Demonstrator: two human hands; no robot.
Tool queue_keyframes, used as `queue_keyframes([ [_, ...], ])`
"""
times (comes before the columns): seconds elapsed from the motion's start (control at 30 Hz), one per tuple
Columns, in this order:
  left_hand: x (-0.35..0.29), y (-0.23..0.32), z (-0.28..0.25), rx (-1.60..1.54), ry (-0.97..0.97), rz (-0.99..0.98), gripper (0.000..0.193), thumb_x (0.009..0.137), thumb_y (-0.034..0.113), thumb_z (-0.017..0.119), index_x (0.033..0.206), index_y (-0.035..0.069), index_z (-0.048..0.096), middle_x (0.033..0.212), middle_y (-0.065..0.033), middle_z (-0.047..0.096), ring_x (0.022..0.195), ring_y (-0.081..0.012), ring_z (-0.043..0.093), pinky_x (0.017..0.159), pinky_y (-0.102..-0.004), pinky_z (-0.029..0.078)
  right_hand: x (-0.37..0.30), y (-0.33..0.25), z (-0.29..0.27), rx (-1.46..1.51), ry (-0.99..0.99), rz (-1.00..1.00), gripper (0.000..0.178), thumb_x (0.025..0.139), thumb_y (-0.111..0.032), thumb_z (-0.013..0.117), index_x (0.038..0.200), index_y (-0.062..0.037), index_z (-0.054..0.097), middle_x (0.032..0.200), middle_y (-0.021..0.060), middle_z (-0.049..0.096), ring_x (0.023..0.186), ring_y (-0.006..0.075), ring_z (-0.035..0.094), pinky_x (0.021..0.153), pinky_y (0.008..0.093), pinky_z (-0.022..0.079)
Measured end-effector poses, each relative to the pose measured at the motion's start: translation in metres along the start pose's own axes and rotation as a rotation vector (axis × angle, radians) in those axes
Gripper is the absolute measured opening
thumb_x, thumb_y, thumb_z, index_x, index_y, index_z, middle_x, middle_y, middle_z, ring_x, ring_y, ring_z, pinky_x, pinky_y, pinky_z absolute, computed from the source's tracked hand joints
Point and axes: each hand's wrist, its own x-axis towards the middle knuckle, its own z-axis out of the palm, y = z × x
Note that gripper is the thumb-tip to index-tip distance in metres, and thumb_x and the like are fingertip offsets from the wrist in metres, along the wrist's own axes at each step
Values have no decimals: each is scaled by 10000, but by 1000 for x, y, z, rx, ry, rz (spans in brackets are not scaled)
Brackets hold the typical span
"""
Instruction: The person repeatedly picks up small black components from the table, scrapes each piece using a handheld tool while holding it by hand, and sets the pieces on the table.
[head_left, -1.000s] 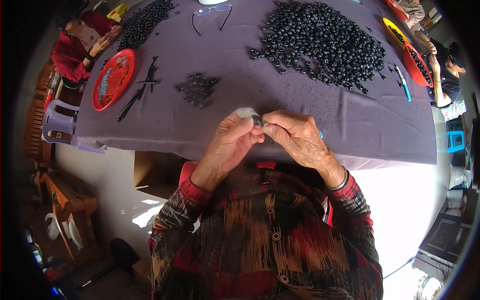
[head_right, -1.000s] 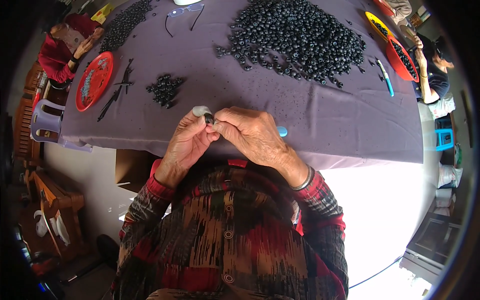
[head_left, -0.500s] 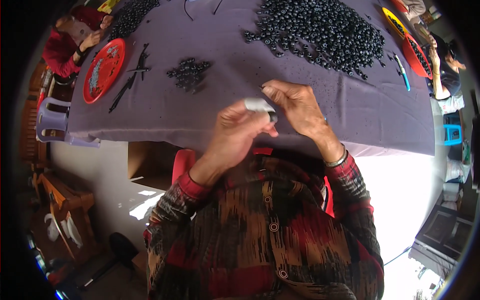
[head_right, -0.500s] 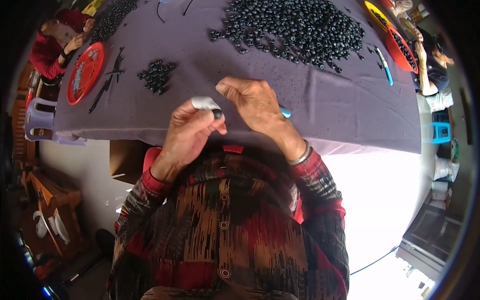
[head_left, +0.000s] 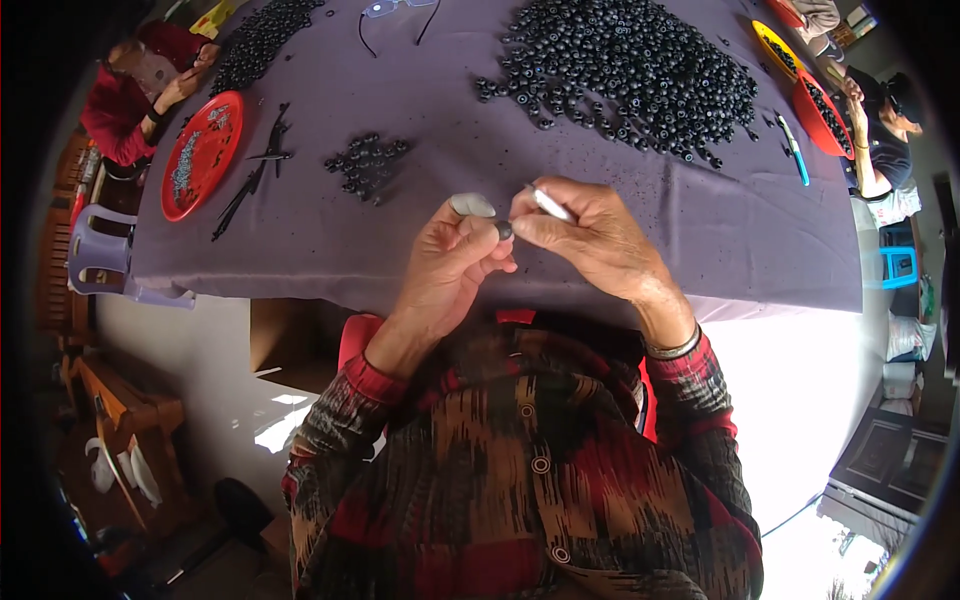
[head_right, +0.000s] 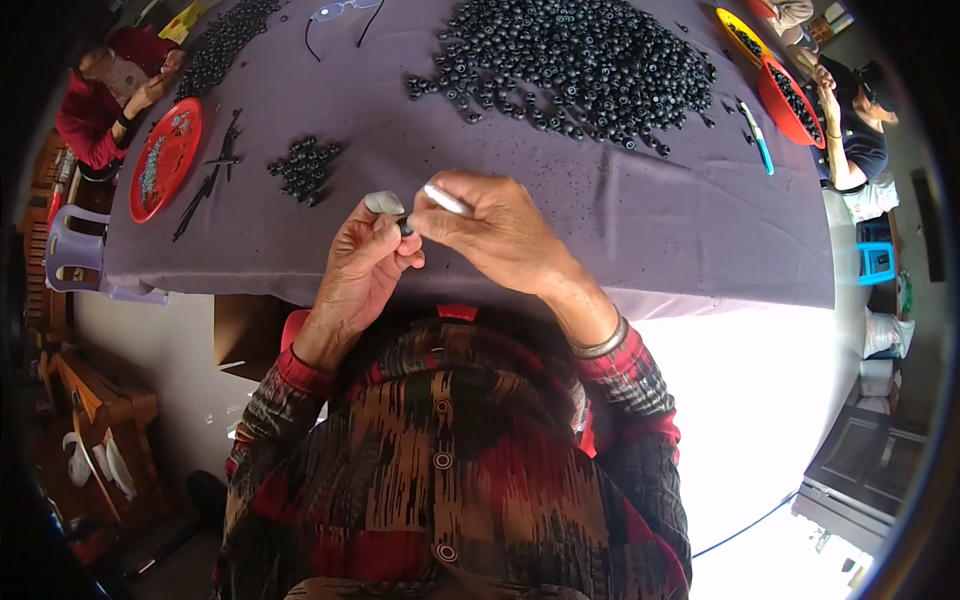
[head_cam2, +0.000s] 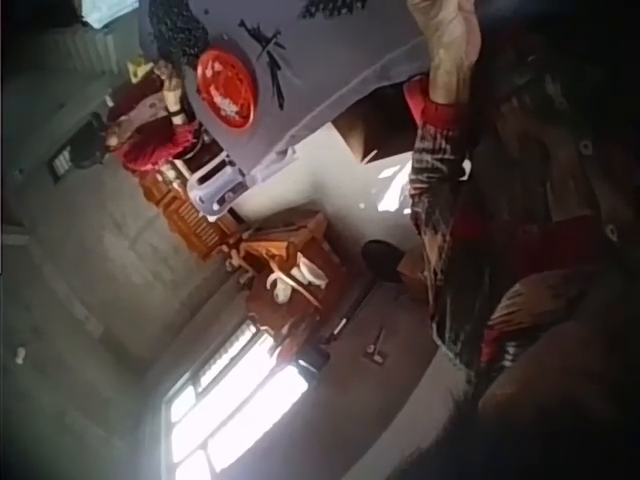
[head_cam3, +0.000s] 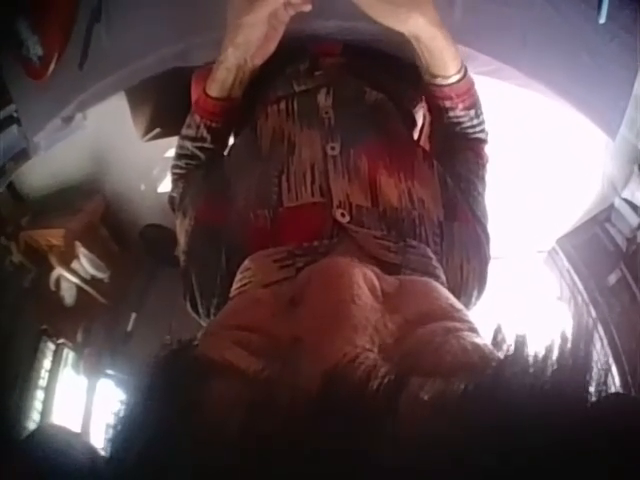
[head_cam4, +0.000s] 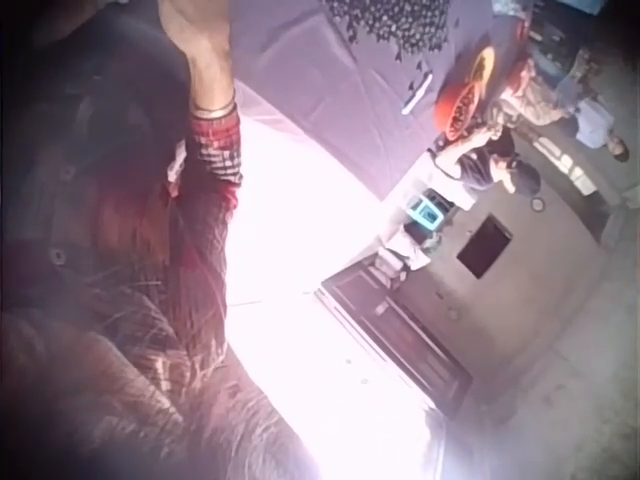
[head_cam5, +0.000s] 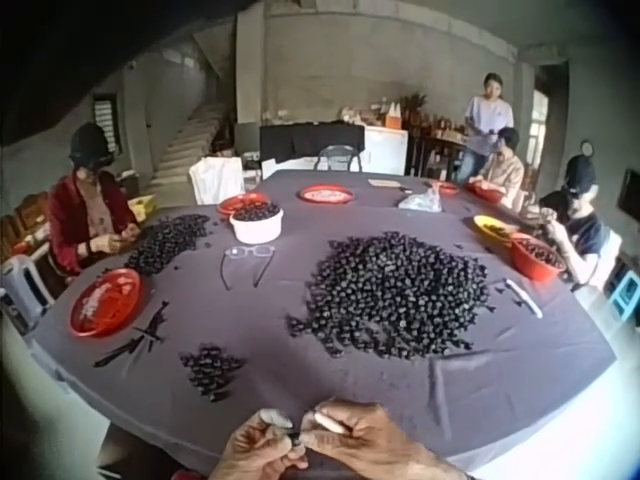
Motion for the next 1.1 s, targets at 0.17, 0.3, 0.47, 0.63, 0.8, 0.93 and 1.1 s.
queue_keyframes([
  [0.17, 0, -2, -1, -6, -2, -34, 207, 913, 122, 604, 1097, 89, 515, 858, 11, 587, 800, -100, 598, 706, -279, 544, 3, 7, 13, 295, -58, 47, 110, 884, -164, 656, 871, -55, 658, 745, -3, 655, 604, 3, 483, 483, 179, 334],
  [0.3, 0, -2, 2, -147, -40, -118, 236, 926, 155, 591, 1130, 78, 501, 886, 5, 581, 797, -97, 593, 712, -270, 546, 4, 15, 19, 320, 4, 53, 112, 898, -165, 641, 896, -55, 663, 682, -30, 602, 535, -3, 415, 429, 172, 277],
  [0.47, -1, -4, 0, -186, -37, -153, 254, 932, 165, 582, 1152, 67, 499, 901, -1, 551, 784, -86, 545, 716, -250, 513, 4, 14, 20, 406, 24, 136, 132, 916, -157, 619, 903, -32, 657, 659, -49, 547, 497, -2, 348, 408, 178, 239],
  [0.63, 0, -2, 2, -194, -52, -163, 261, 932, 166, 582, 1155, 60, 500, 895, -1, 518, 771, -78, 498, 718, -239, 479, 3, 14, 21, 422, 47, 168, 161, 926, -181, 608, 910, -26, 645, 696, -51, 535, 492, -6, 342, 403, 178, 235],
  [0.8, 0, -4, -2, -241, -82, -148, 211, 936, 148, 570, 1126, 65, 531, 922, -16, 573, 807, -89, 547, 743, -261, 522, 2, 15, 9, -38, 51, 22, 205, 922, -263, 607, 935, -59, 605, 691, -29, 519, 555, 47, 378, 487, 225, 319],
  [0.93, 0, -3, -4, -240, -62, -132, 155, 938, 136, 563, 1075, 62, 567, 912, -21, 581, 806, -91, 554, 736, -265, 525, -4, 7, -1, -191, 10, -10, 249, 925, -302, 587, 981, -61, 560, 708, 19, 520, 630, 110, 421, 588, 291, 385],
  [1.1, 0, -4, -6, -271, -41, -123, 109, 936, 123, 560, 1019, 61, 596, 885, -28, 610, 783, -100, 587, 729, -276, 545, -8, 10, 4, -328, 11, -132, 251, 947, -277, 548, 977, -28, 570, 776, 73, 582, 657, 195, 535, 633, 321, 445],
])
